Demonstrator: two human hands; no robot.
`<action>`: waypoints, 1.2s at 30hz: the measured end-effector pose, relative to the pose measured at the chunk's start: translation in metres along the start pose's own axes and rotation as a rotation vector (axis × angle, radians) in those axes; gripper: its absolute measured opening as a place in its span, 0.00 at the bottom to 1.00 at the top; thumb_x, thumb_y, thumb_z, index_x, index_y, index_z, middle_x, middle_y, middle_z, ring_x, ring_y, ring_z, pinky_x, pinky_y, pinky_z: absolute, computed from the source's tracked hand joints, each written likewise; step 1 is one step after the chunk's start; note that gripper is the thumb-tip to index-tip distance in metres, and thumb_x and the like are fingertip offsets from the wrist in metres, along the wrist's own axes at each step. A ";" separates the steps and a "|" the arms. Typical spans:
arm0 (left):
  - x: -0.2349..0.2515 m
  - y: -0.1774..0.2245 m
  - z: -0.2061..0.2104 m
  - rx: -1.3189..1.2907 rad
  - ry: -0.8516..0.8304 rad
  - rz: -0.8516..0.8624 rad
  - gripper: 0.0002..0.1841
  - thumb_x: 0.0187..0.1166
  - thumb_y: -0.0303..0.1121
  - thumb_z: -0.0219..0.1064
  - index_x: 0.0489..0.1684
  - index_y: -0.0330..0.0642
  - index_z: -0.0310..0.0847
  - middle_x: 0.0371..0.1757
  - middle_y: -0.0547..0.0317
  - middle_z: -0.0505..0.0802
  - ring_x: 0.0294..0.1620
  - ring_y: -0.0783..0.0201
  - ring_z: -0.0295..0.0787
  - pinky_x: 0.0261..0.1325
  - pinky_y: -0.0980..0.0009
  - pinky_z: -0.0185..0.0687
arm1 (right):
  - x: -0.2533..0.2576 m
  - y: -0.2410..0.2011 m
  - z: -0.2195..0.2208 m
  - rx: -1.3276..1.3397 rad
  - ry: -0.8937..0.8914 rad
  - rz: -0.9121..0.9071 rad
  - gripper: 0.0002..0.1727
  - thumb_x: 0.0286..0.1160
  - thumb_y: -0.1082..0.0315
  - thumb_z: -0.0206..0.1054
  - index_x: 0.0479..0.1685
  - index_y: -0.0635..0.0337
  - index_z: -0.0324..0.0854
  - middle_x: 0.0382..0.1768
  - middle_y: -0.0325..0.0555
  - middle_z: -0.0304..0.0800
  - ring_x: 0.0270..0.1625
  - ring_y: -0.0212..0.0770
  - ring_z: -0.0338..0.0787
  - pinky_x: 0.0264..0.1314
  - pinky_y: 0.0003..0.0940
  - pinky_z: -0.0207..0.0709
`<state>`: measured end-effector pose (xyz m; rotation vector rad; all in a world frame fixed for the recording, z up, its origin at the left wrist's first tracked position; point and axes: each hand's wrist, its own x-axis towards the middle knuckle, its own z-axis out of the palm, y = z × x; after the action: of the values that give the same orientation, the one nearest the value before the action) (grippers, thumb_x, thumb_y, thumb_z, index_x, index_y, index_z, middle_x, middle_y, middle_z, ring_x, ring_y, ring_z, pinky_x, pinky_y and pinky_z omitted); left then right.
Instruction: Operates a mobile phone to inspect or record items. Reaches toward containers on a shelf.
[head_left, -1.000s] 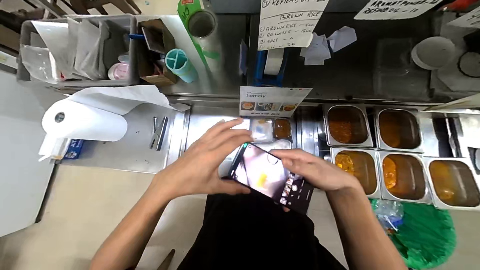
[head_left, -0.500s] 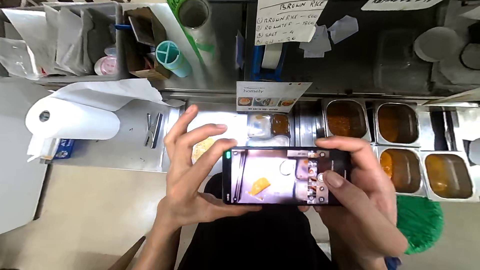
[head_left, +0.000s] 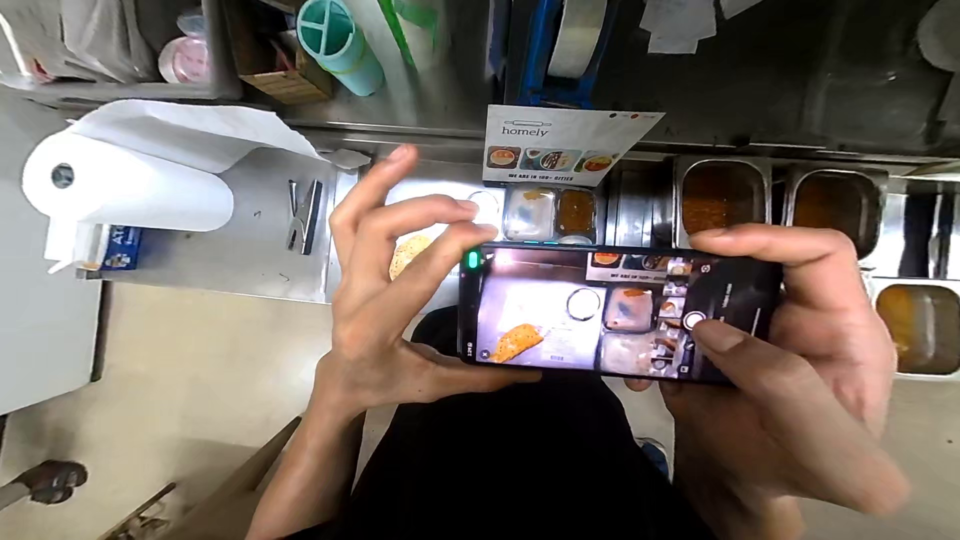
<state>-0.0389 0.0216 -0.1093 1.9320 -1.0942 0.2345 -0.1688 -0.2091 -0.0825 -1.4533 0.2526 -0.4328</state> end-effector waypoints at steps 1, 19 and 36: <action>0.000 0.000 -0.001 0.002 0.000 0.000 0.47 0.41 0.66 0.87 0.65 0.47 0.86 0.79 0.52 0.79 0.91 0.38 0.54 0.93 0.36 0.44 | 0.001 0.000 0.000 -0.003 -0.003 -0.002 0.26 0.65 0.74 0.56 0.68 0.54 0.75 0.45 0.42 0.86 0.24 0.33 0.88 0.13 0.28 0.85; 0.002 0.003 0.005 0.028 -0.034 -0.024 0.46 0.43 0.65 0.87 0.66 0.47 0.85 0.79 0.52 0.79 0.91 0.38 0.55 0.93 0.36 0.45 | 0.004 0.009 -0.008 -0.028 -0.001 -0.018 0.25 0.65 0.74 0.55 0.66 0.56 0.75 0.44 0.40 0.85 0.28 0.32 0.89 0.17 0.28 0.86; 0.002 0.003 0.007 0.052 -0.053 -0.049 0.48 0.42 0.65 0.87 0.66 0.46 0.85 0.79 0.51 0.79 0.90 0.39 0.55 0.92 0.38 0.47 | 0.004 0.014 -0.009 -0.037 0.023 -0.017 0.24 0.66 0.72 0.55 0.66 0.55 0.76 0.46 0.40 0.85 0.31 0.33 0.89 0.18 0.28 0.86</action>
<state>-0.0422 0.0147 -0.1104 2.0189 -1.0831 0.1873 -0.1666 -0.2181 -0.0972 -1.4887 0.2676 -0.4610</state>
